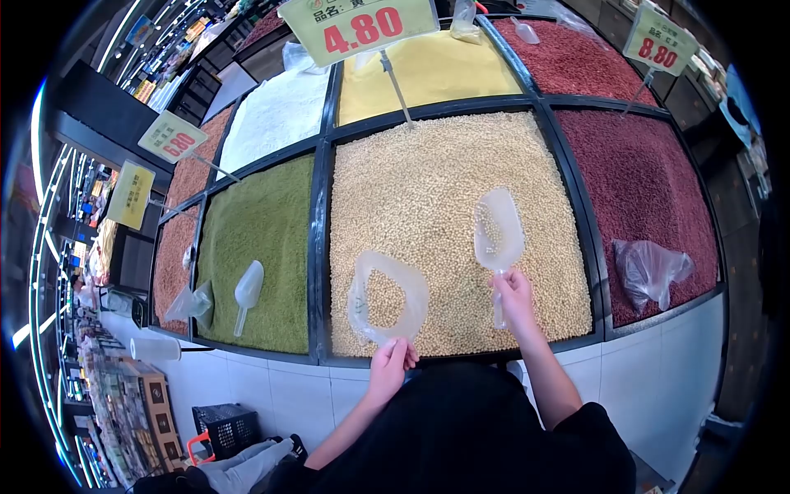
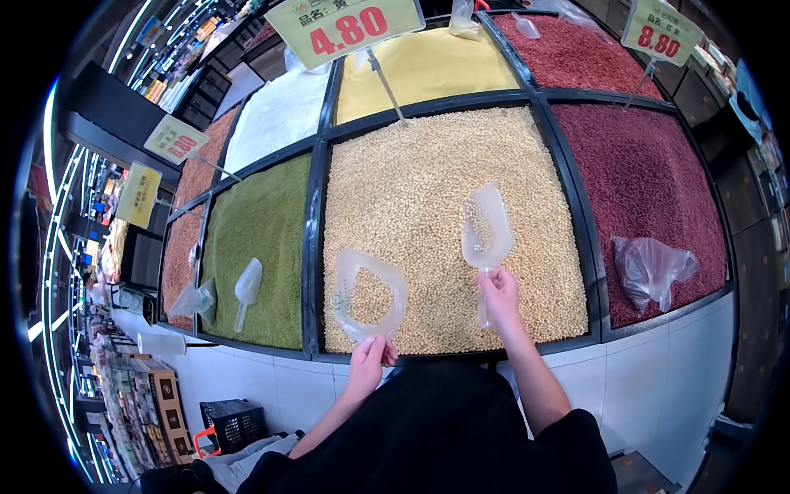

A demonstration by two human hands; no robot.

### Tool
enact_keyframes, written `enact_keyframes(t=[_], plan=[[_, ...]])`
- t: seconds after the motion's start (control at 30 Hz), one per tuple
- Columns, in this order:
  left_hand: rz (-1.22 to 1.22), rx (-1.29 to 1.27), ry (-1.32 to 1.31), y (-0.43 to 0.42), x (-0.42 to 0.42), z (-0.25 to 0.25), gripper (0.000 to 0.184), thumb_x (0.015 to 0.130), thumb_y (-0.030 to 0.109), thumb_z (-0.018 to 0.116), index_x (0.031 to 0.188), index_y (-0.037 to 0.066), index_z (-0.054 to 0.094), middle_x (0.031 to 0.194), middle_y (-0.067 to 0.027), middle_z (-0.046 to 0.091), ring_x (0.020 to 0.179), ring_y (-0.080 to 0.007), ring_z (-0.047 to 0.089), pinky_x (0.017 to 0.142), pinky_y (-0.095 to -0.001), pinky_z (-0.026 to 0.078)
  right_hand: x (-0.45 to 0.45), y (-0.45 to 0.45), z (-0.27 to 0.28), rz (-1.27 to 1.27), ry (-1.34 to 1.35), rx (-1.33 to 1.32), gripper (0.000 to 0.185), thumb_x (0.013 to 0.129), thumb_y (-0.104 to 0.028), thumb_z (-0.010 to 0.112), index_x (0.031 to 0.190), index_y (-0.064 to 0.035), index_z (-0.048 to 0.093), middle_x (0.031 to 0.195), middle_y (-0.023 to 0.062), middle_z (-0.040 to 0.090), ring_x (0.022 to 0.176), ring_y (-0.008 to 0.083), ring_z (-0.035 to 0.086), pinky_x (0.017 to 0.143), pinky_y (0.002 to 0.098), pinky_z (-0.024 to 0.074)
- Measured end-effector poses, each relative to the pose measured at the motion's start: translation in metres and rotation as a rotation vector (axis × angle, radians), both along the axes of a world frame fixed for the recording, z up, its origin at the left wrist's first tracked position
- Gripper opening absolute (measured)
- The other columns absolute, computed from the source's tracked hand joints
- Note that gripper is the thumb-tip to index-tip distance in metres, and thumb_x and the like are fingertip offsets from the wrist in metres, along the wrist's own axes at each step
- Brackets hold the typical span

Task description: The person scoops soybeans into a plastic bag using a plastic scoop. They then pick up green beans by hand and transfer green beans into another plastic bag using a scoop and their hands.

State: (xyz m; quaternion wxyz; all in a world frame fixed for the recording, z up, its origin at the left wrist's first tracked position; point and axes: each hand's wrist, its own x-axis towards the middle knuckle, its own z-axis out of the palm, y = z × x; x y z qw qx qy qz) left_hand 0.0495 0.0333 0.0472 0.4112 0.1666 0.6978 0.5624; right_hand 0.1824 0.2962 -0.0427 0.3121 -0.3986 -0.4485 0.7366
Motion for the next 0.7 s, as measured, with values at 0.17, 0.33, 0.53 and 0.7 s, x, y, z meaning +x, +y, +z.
enact_keyframes(t=[0.17,0.33,0.53,0.7], plan=[[0.003,0.007,-0.021,-0.004,-0.002,0.001,0.033,0.109,0.023,0.044,0.089,0.005,0.062,0.076,-0.0007,0.062,0.066,-0.0061,0.053,0.061,-0.0214,0.042,0.015,-0.015,0.033,0.041,0.082,-0.143,0.012,0.099,-0.016,0.061,0.093,-0.0086,0.054,0.088,0.0061,0.068,0.060,0.0078,0.055,0.054,0.0240,0.0453],[0.006,0.025,-0.024,-0.006,-0.004,0.002,0.032,0.109,0.022,0.044,0.089,0.005,0.061,0.076,-0.0003,0.062,0.067,-0.0059,0.053,0.062,-0.0214,0.042,0.023,-0.026,0.077,0.098,0.176,-0.147,0.012,0.099,-0.014,0.060,0.093,-0.0088,0.051,0.090,0.0075,0.066,0.059,0.0091,0.055,0.053,0.0249,0.0459],[-0.021,0.033,-0.030,-0.005,-0.005,0.000,0.030,0.109,0.021,0.044,0.089,0.005,0.060,0.077,-0.0002,0.062,0.067,-0.0057,0.053,0.062,-0.0213,0.042,0.019,-0.055,0.120,0.255,0.353,-0.232,0.010,0.097,-0.008,0.059,0.098,-0.0078,0.049,0.093,0.0093,0.064,0.065,0.0103,0.059,0.056,0.0249,0.0496],[-0.010,0.034,-0.045,-0.004,-0.004,0.003,0.031,0.109,0.020,0.044,0.089,0.004,0.060,0.077,-0.0011,0.062,0.067,-0.0065,0.054,0.063,-0.0222,0.043,-0.003,-0.086,0.127,0.336,0.333,-0.162,0.015,0.095,-0.001,0.060,0.100,-0.0062,0.047,0.093,0.0071,0.062,0.066,0.0072,0.056,0.056,0.0239,0.0469]])
